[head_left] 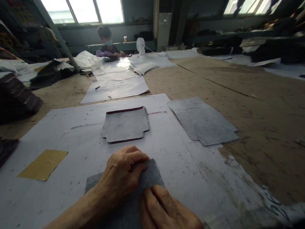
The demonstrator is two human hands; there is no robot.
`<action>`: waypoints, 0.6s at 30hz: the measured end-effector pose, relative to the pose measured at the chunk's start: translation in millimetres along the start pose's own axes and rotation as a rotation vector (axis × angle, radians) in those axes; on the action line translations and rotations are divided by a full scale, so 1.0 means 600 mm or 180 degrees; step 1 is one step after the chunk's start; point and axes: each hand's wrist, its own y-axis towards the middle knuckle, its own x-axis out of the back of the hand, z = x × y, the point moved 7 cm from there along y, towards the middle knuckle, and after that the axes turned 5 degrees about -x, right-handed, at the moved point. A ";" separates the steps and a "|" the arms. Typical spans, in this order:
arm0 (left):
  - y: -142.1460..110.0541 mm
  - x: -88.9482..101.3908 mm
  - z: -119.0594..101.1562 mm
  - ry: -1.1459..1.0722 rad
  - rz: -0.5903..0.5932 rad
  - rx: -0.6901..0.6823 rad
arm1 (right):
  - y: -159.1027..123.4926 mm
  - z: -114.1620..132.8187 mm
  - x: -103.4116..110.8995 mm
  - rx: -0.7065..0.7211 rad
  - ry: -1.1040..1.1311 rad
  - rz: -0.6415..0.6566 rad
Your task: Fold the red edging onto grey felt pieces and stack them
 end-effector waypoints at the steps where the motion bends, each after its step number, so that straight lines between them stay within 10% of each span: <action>1: -0.001 0.001 -0.008 0.0080 -0.0094 -0.0200 | 0.000 -0.001 0.001 -0.0029 -0.0001 -0.0044; 7: -0.020 0.003 -0.058 0.0850 -0.0465 -0.1356 | -0.005 -0.002 -0.003 -0.0170 -0.0032 -0.0186; 18: -0.024 0.001 -0.069 0.0785 -0.0437 -0.1641 | -0.005 -0.002 -0.002 -0.0225 -0.0098 -0.0260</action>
